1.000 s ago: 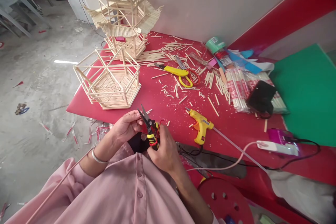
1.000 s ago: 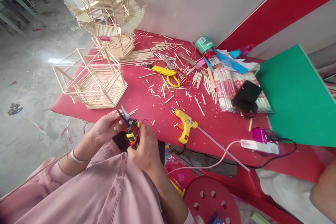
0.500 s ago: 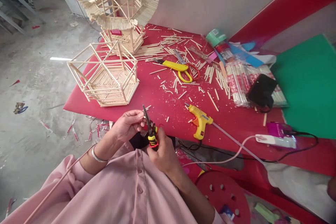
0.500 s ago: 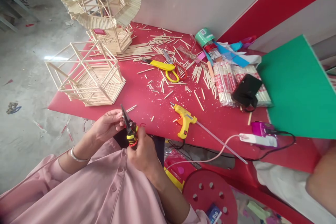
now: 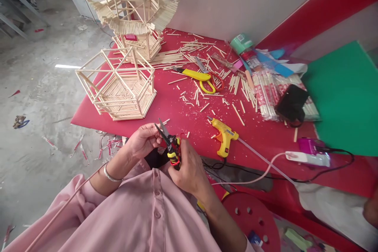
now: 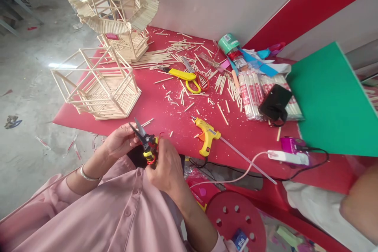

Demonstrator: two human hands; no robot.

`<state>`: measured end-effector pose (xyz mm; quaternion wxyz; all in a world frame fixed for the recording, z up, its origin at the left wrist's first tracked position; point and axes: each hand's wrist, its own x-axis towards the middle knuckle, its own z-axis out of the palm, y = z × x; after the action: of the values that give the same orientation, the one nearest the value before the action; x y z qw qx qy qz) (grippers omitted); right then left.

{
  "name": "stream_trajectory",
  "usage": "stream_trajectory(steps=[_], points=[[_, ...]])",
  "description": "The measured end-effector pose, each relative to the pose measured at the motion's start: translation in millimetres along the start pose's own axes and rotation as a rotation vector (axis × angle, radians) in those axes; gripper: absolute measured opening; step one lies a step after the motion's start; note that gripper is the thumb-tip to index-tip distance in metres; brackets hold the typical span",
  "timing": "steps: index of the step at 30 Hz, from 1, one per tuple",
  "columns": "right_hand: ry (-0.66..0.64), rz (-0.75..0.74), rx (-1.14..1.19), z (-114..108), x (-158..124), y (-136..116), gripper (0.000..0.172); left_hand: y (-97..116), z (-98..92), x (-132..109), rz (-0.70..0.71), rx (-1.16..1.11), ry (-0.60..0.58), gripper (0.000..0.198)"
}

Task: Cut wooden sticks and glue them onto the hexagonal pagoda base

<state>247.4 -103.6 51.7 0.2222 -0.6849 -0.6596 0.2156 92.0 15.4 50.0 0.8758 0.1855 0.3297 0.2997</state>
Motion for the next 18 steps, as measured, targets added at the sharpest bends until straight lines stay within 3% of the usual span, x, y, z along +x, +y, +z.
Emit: stream_trajectory(steps=[11, 18], points=[[-0.054, 0.101, 0.123, 11.7, -5.1, -2.2, 0.033, -3.1, 4.4, -2.7, 0.006, 0.052, -0.011, 0.037], [0.039, -0.024, -0.002, 4.3, 2.2, -1.0, 0.043, -4.2, 6.7, -0.7, 0.035, -0.011, -0.020, 0.033]])
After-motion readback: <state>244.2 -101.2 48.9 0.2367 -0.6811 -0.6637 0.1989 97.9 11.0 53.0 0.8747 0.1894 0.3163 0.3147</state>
